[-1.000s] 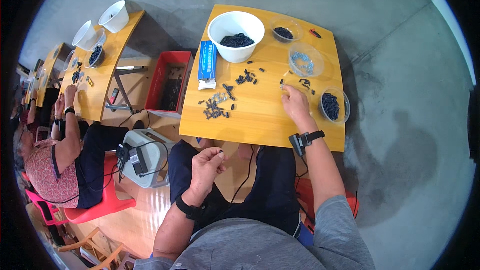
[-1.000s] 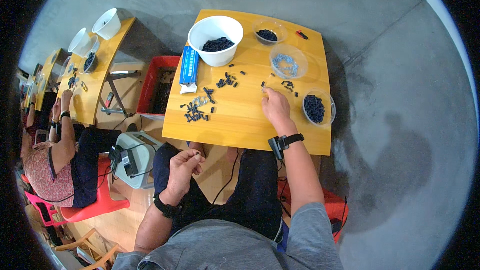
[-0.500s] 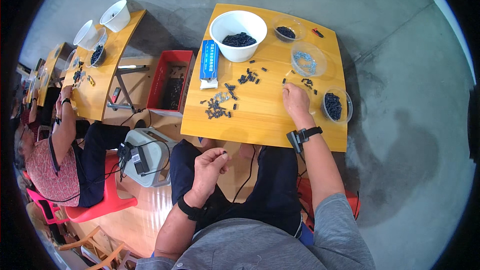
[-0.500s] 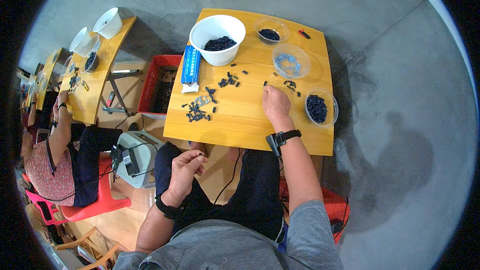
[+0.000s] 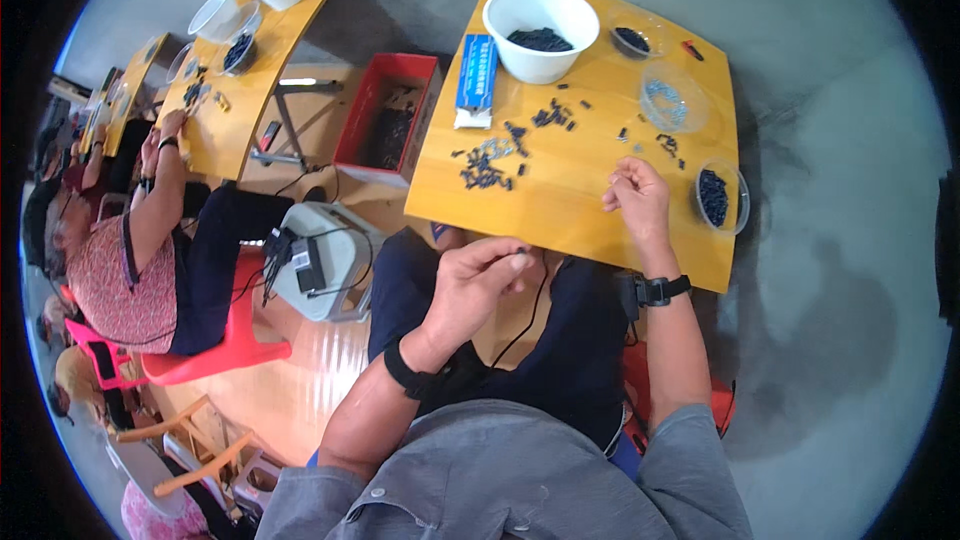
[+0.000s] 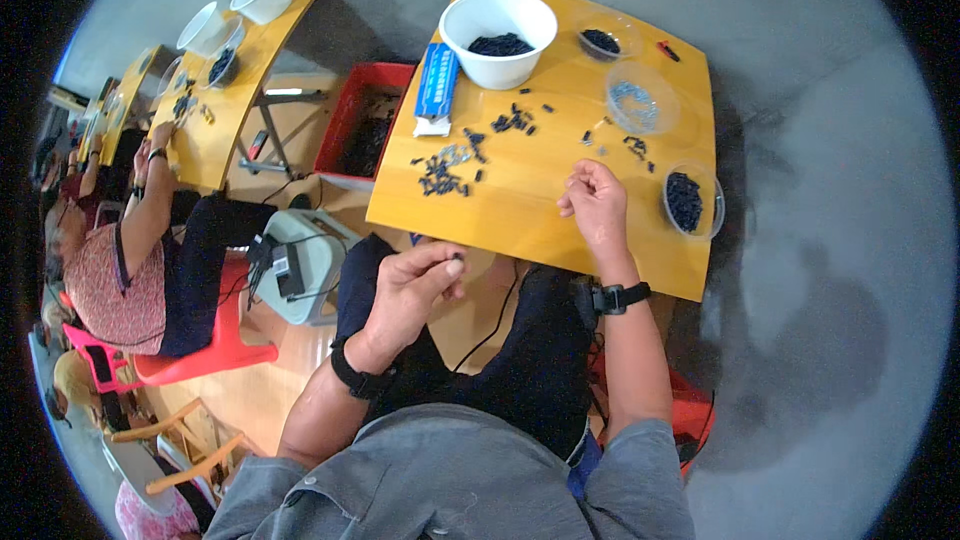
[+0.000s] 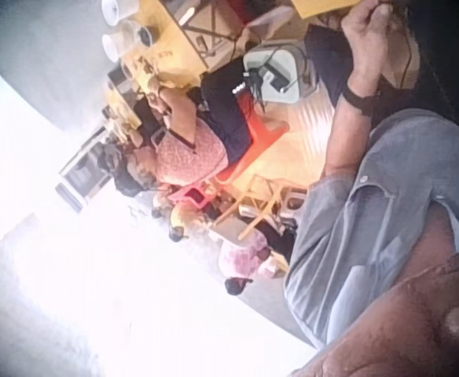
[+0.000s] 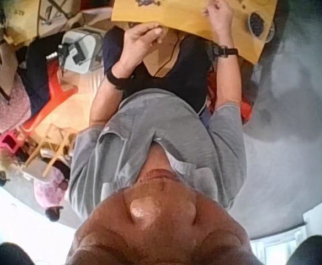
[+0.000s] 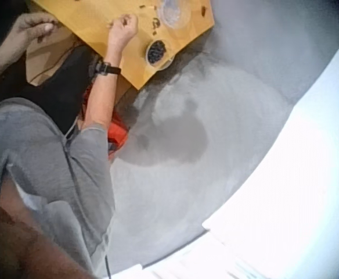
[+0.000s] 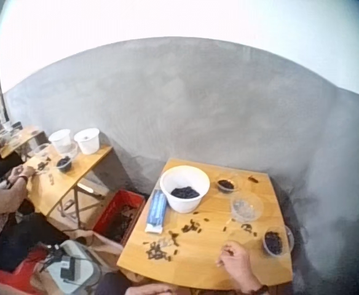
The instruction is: Assembling small black plastic components at a workshop table.
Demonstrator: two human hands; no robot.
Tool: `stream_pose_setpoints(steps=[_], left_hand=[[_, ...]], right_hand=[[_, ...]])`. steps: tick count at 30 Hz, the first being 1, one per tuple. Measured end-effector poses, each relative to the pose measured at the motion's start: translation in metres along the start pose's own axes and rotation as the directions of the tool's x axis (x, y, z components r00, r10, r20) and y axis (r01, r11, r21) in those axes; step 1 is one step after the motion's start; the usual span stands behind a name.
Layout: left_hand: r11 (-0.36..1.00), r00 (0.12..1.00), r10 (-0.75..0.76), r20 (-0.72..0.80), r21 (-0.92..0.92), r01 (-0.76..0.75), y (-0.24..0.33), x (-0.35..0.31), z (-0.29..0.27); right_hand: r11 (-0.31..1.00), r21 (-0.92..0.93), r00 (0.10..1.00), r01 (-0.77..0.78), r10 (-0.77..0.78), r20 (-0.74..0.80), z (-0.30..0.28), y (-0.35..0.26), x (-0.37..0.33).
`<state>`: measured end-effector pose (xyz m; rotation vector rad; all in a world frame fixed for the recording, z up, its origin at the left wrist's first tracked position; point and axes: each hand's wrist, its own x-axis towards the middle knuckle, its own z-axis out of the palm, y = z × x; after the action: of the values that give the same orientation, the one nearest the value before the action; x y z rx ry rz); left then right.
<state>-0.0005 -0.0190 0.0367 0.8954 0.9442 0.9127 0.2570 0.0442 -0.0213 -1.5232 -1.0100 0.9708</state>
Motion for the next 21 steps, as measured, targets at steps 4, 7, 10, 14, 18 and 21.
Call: stream_pose_setpoints(steps=[4, 7, 10, 14, 18, 21], left_hand=[[0.995, 0.994, 0.095, 0.048, -0.042, -0.093, 0.008, -0.005, 0.003], [0.989, 0.990, 0.131, 0.045, -0.071, -0.128, 0.010, -0.012, 0.003], [0.988, 0.993, 0.117, 0.025, -0.102, -0.114, 0.015, -0.019, 0.005], [0.992, 0.993, 0.105, 0.054, -0.073, -0.101, 0.018, -0.025, 0.005], [0.986, 0.986, 0.148, 0.080, -0.083, -0.141, 0.018, -0.030, 0.006], [0.985, 0.984, 0.156, 0.082, -0.086, -0.149, 0.019, -0.034, 0.006]], right_hand=[[0.979, 0.186, 0.991, -0.085, 0.063, 0.121, 0.015, -0.025, -0.029], [0.949, 0.291, 0.968, -0.123, 0.050, 0.246, 0.029, -0.046, -0.051], [0.909, 0.389, 0.940, -0.149, 0.008, 0.341, 0.037, -0.072, -0.075], [0.854, 0.491, 0.911, -0.172, -0.052, 0.410, 0.043, -0.095, -0.101], [0.884, 0.466, 0.917, -0.034, -0.157, 0.366, 0.050, -0.103, -0.118], [0.911, 0.412, 0.903, 0.003, -0.179, 0.390, 0.047, -0.106, -0.124]])
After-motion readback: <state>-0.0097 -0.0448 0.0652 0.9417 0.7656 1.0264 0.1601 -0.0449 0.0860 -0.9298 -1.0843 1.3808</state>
